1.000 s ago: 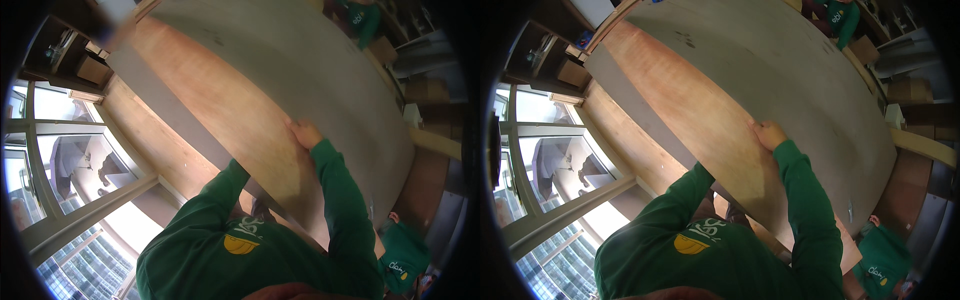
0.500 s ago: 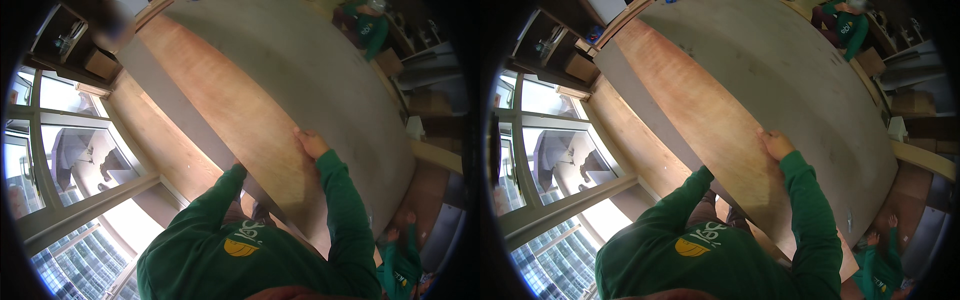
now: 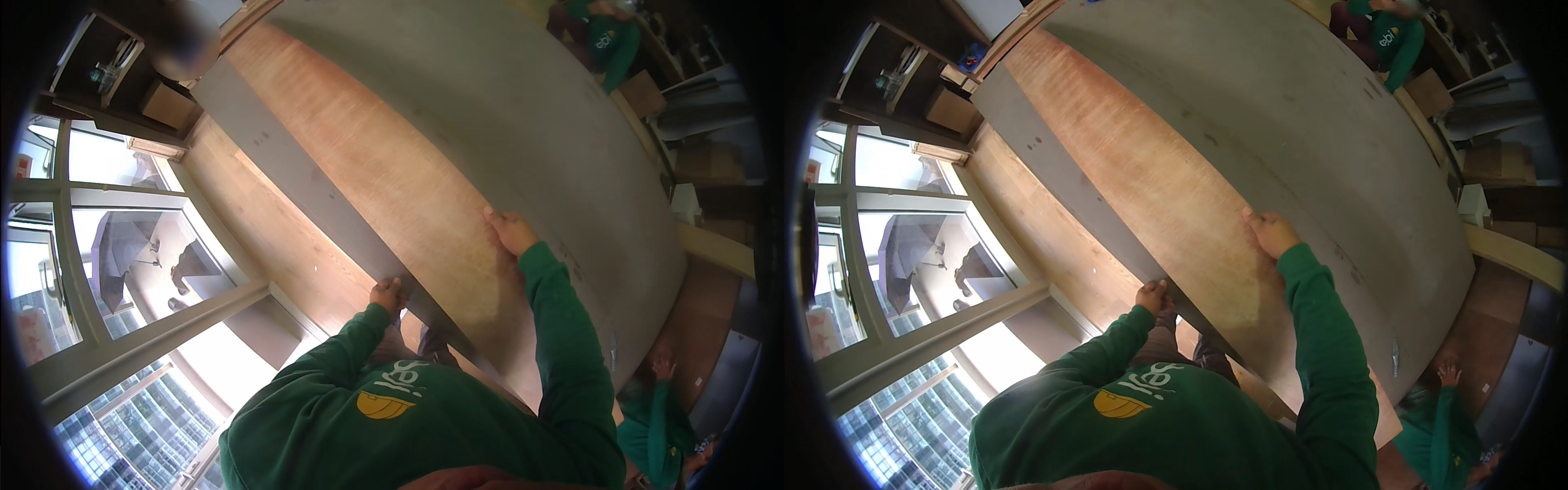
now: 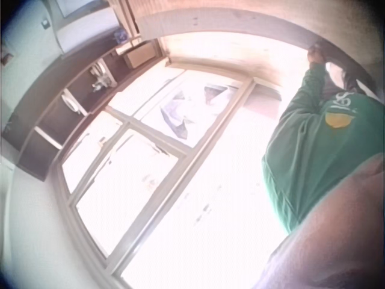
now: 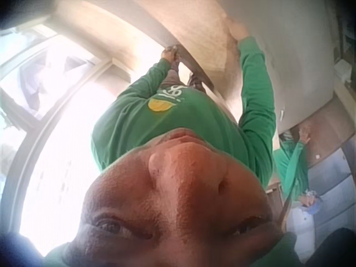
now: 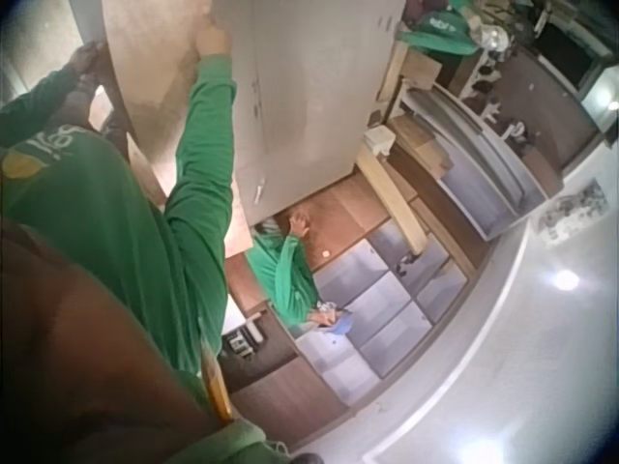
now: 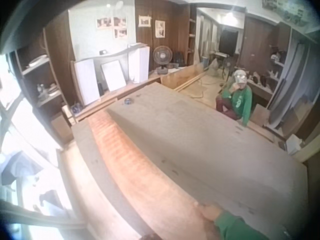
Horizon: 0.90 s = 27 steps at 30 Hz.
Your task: The person places a wooden panel onto a large gray sheet, uses a tape measure and pencil to mark the gray sheet, and then scores the gray sheet using a utility knife while holding the wooden panel as a guide.
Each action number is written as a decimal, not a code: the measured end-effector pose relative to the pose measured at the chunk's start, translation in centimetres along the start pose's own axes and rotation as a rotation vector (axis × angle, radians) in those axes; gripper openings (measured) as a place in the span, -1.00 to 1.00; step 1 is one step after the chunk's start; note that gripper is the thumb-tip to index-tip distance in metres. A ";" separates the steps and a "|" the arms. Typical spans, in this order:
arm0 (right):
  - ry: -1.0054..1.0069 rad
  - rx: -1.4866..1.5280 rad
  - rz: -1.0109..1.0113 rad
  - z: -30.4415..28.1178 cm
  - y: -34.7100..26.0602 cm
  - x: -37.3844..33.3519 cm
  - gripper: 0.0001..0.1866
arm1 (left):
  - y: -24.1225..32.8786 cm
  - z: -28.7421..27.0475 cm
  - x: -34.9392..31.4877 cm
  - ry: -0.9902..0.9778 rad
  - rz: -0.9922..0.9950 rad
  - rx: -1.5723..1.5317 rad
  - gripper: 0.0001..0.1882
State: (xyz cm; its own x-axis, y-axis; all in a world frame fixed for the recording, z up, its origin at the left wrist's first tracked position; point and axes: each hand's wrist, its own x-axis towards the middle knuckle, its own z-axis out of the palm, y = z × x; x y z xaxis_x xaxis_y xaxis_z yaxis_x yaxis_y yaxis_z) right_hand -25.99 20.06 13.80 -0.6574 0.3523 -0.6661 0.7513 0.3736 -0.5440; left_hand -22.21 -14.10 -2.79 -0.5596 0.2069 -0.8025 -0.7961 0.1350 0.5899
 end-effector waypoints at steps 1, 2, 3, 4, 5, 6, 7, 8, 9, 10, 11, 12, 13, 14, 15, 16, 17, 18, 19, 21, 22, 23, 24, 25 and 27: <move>0.002 0.013 0.008 -0.1 1.0 0.9 -0.21 | 0.6 0.0 0.2 -0.008 0.025 0.054 -0.67; -0.001 0.027 0.016 -0.2 1.1 1.2 -0.20 | 0.9 -0.2 0.4 -0.003 -0.014 0.005 -0.66; 0.030 0.052 0.008 -0.5 1.3 1.4 -0.27 | 1.1 -0.5 0.5 0.000 -0.054 -0.043 -0.66; 0.062 0.077 0.000 -0.8 1.4 1.7 -0.32 | 1.3 -0.6 0.6 0.002 -0.093 -0.092 -0.65; 0.087 0.103 -0.016 -0.8 0.6 1.7 -0.38 | 1.1 -1.1 0.7 0.010 -0.091 -0.075 -0.65; 0.138 0.047 -0.031 -1.0 -0.1 1.5 -0.34 | 1.0 -1.5 0.9 0.017 -0.089 -0.058 -0.65; 0.188 -0.009 -0.048 -1.5 -1.0 1.1 -0.31 | 0.8 -2.0 0.9 0.026 -0.085 -0.042 -0.65; 0.249 -0.065 -0.051 -2.0 -1.3 0.9 -0.27 | 0.8 -1.8 1.0 0.015 -0.104 -0.063 -0.65; 0.228 -0.085 0.020 -2.7 -1.0 1.5 -0.30 | 0.7 -1.7 1.1 0.006 -0.122 -0.085 -0.66; 0.206 -0.104 0.088 -3.9 -0.2 2.3 -0.33 | 0.6 -1.7 1.2 0.000 -0.139 -0.108 -0.66; 0.185 -0.121 0.148 -5.1 0.5 3.0 -0.35 | 0.7 -1.8 1.4 0.008 -0.125 -0.072 -0.66; 0.205 -0.094 0.137 -5.4 1.4 3.5 -0.38 | 0.2 -2.0 1.5 0.024 -0.110 -0.043 -0.66; 0.224 -0.065 0.126 -5.4 2.7 3.9 -0.40 | -0.1 -2.2 1.7 0.041 -0.094 -0.012 -0.66; 0.283 -0.124 0.054 -6.2 5.1 4.7 -0.42 | -0.3 -1.7 1.8 0.036 -0.101 -0.007 -0.66; 0.347 -0.186 -0.014 -7.0 7.5 5.5 -0.45 | -0.1 -1.4 2.1 0.028 -0.105 0.006 -0.66; 0.452 -0.336 -0.138 -7.9 11.7 6.5 -0.46 | 0.0 -0.5 2.5 0.001 -0.112 0.030 -0.66; 0.412 -0.317 -0.197 -8.5 12.8 6.1 -0.49 | 0.1 -0.1 2.5 0.007 -0.086 0.093 -0.65; 0.369 -0.304 -0.281 -9.4 12.3 5.9 -0.48 | -2.5 -1.9 4.8 0.021 0.042 0.262 -0.60; 0.258 -0.248 -0.227 -9.8 10.7 5.1 -0.43 | -3.6 -2.6 4.6 0.048 0.013 0.212 -0.58; 0.088 0.039 -0.152 -9.7 7.0 5.2 -0.35 | -3.8 -2.3 4.5 0.057 -0.080 0.167 -0.53; 0.077 -0.059 -0.131 -10.1 5.4 5.4 -0.45 | -3.4 -2.2 4.5 0.097 -0.085 0.052 -0.60; 0.019 -0.187 0.038 -11.7 1.9 3.6 -0.41 | -3.1 -2.4 3.8 0.105 -0.043 0.044 -0.61; 0.233 -0.290 -0.099 -12.0 3.9 3.8 -0.29 | -2.7 -1.9 3.2 0.100 0.000 0.035 -0.62; 0.270 -0.256 -0.116 -13.0 6.0 4.6 -0.29 | -1.8 -0.6 2.8 0.087 -0.007 0.053 -0.62; 0.319 -0.221 -0.143 -15.6 9.4 6.3 -0.28 | -0.6 1.3 1.8 0.102 -0.010 0.056 -0.63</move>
State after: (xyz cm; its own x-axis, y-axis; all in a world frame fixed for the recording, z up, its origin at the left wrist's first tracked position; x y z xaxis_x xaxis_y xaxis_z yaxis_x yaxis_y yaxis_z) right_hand -23.93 39.18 12.41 -0.7650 0.5187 -0.3817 0.6438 0.6011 -0.4735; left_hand -22.41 -12.55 -4.50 -0.5744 0.1064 -0.8116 -0.7892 0.1914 0.5836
